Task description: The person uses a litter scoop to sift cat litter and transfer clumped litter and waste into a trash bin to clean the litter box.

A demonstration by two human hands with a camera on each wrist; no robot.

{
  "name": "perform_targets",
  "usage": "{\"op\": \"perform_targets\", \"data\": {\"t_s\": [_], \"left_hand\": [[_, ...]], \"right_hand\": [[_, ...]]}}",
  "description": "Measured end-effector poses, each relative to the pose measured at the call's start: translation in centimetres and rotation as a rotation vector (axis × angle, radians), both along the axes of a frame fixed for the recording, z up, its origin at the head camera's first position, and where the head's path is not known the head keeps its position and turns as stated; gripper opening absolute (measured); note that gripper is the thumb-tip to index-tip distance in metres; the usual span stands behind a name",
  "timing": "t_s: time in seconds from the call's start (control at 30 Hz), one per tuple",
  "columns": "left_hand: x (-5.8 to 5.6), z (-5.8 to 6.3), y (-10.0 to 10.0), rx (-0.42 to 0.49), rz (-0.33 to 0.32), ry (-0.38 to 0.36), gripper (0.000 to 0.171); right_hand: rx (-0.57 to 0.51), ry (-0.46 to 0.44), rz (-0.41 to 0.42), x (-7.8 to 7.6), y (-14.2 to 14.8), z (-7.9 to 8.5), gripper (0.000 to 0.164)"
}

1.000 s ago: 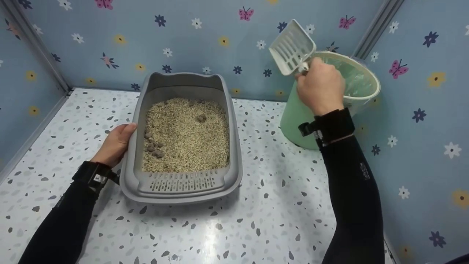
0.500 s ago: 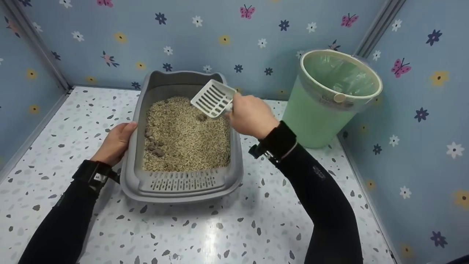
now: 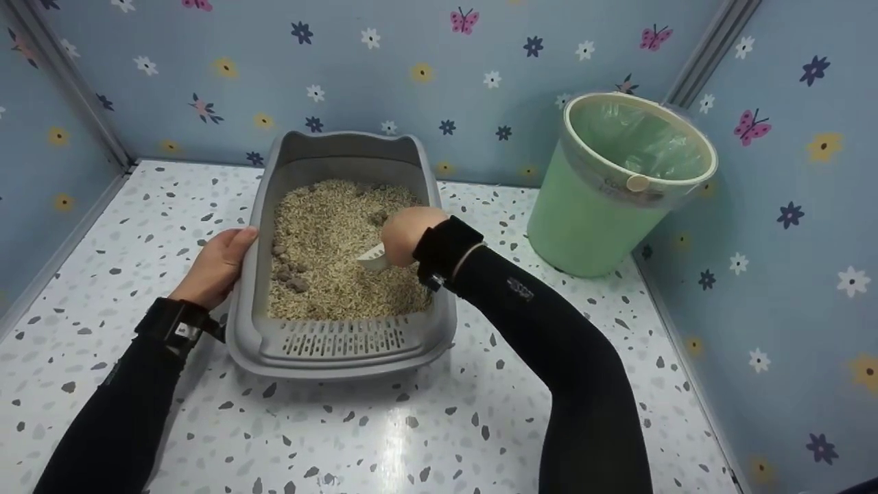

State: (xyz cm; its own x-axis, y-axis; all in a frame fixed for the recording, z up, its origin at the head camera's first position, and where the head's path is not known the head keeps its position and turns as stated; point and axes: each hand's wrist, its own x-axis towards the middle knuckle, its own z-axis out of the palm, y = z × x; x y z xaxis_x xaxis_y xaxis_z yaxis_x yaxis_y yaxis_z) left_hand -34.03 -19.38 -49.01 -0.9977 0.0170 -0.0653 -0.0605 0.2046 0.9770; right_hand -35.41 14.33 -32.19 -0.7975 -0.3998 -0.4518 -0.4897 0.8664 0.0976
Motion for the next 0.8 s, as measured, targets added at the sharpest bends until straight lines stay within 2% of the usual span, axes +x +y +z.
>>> {"op": "perform_targets", "data": {"t_s": [0.17, 0.37, 0.57, 0.8], "left_hand": [[0.0, -0.1, 0.1, 0.008, 0.012, 0.003, 0.083], [-0.1, -0.2, 0.1, 0.004, 0.017, 0.027, 0.084], [-0.1, -0.2, 0.0, -0.006, 0.021, 0.026, 0.083], [0.1, 0.0, 0.0, -0.021, 0.018, 0.018, 0.083]], "right_hand": [[0.070, -0.055, -0.015, -2.0, -1.4, -0.6, 0.043], [0.114, -0.068, 0.007, -4.5, -2.4, -2.2, 0.031], [0.034, -0.057, -0.067, -6.7, -2.9, -4.4, 0.036], [-0.131, 0.038, -0.205, -8.8, -3.5, -8.7, 0.033]]}}
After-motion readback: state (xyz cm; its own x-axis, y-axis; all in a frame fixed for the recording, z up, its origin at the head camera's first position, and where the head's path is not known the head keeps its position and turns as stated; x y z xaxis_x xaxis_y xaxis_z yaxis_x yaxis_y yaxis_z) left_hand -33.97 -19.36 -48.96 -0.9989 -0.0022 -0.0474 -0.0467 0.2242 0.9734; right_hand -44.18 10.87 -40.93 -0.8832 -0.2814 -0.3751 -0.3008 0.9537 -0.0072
